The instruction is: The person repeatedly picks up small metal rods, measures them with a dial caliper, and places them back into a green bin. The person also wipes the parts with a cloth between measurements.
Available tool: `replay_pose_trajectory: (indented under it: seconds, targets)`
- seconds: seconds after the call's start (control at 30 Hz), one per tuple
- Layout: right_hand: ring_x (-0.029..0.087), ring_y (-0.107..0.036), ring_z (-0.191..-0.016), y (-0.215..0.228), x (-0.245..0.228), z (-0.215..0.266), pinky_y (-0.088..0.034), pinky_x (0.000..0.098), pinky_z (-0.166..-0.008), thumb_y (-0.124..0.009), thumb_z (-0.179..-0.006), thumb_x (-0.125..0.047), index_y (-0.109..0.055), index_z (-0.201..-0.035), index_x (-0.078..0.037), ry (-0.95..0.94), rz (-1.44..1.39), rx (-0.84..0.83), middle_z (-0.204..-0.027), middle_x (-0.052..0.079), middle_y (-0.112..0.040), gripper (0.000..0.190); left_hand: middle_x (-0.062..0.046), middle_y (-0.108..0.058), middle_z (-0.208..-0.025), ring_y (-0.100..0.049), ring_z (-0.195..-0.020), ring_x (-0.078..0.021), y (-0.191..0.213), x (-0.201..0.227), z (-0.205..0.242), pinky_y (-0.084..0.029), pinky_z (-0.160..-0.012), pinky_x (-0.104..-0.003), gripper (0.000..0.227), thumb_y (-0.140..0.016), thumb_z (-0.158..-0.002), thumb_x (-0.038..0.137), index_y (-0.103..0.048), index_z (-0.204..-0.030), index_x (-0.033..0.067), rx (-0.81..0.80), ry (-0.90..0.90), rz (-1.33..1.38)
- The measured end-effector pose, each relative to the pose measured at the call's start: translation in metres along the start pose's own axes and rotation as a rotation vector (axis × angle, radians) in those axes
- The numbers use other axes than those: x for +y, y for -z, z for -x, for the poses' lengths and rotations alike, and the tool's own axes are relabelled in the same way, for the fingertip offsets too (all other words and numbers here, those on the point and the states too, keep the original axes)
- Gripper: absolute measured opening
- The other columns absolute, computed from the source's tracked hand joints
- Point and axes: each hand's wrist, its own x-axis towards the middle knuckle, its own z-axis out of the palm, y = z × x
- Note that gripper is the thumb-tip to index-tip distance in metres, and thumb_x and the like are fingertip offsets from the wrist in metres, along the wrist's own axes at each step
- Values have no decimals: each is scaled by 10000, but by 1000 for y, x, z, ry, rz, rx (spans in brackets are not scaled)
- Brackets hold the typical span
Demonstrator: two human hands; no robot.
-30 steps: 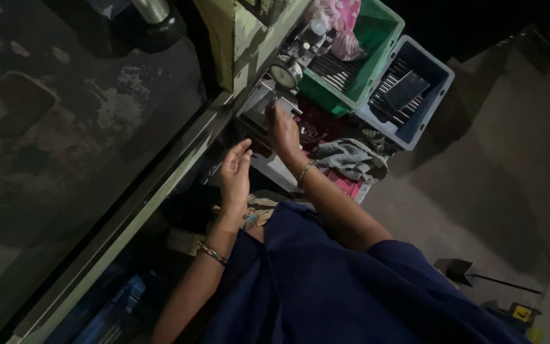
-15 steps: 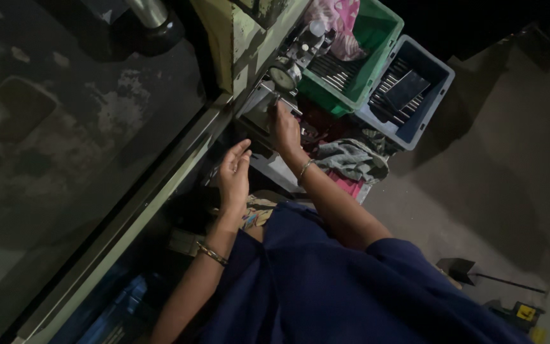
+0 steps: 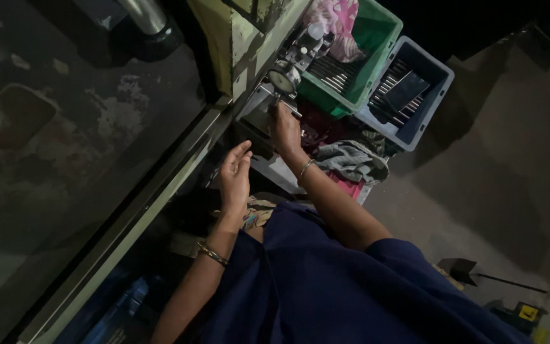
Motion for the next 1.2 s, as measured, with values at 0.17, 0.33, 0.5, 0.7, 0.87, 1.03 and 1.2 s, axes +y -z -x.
replay_pose_trajectory:
  seconds: [0.17, 0.33, 0.5, 0.7, 0.87, 1.03, 1.2]
  targets:
    - [451, -671, -860, -3, 2, -2, -511, 551, -715, -619, -999, -153, -539, -1170, -84, -107, 24, -61, -929, 217, -686, 201, -99, -643, -1389, -629, -1263, -195, 0, -2, -2, -483, -1099, -317, 340, -509, -1025, 45, -615, -1346, 20, 12, 17, 9]
    - [448, -673, -839, -2, 2, -3, -515, 538, -675, -633, -972, -148, -532, -1112, -75, 15, 23, 0, -960, 214, -684, 187, -94, -646, -1387, -636, -1253, -189, 1, -4, -3, -492, -1086, -314, 345, -516, -1017, 45, -618, -1346, 34, 13, 30, -35]
    - [433, -679, -865, -2, 1, -3, -522, 530, -702, -645, -979, -143, -532, -1070, -74, 5, 15, 22, -969, 200, -688, 161, -97, -647, -1387, -636, -1252, -198, 1, -6, -4, -493, -1083, -318, 340, -523, -1018, 41, -621, -1343, 29, 11, 1, -9]
    - [433, -672, -885, -1, -1, -4, -521, 525, -721, -647, -945, -105, -545, -1105, -65, -11, 30, 11, -972, 200, -679, 194, -94, -647, -1389, -635, -1252, -198, 1, -12, -5, -486, -1087, -321, 337, -519, -1023, 40, -619, -1344, 29, -6, -10, -8]
    - [427, -674, -921, 2, -7, -2, -534, 498, -747, -621, -960, -78, -562, -1116, -77, 44, -44, 74, -1006, 193, -680, 167, -100, -645, -1387, -630, -1248, -203, -1, -18, -6, -479, -1091, -327, 332, -524, -1024, 37, -619, -1343, 26, -15, -17, 27]
    - [428, -671, -938, 7, -10, -3, -527, 504, -754, -613, -978, -110, -577, -1147, -84, 10, -45, 38, -1017, 194, -683, 175, -92, -652, -1388, -633, -1255, -199, 0, -15, -4, -477, -1088, -324, 329, -520, -1028, 46, -624, -1340, 31, -4, -5, -9]
    - [442, -659, -937, 5, -7, -5, -520, 520, -763, -591, -993, -127, -582, -1179, -80, 28, -41, 74, -1036, 201, -685, 192, -85, -647, -1391, -631, -1262, -196, 0, -9, -3, -478, -1087, -319, 333, -522, -1022, 54, -616, -1340, 35, 2, -5, -10]
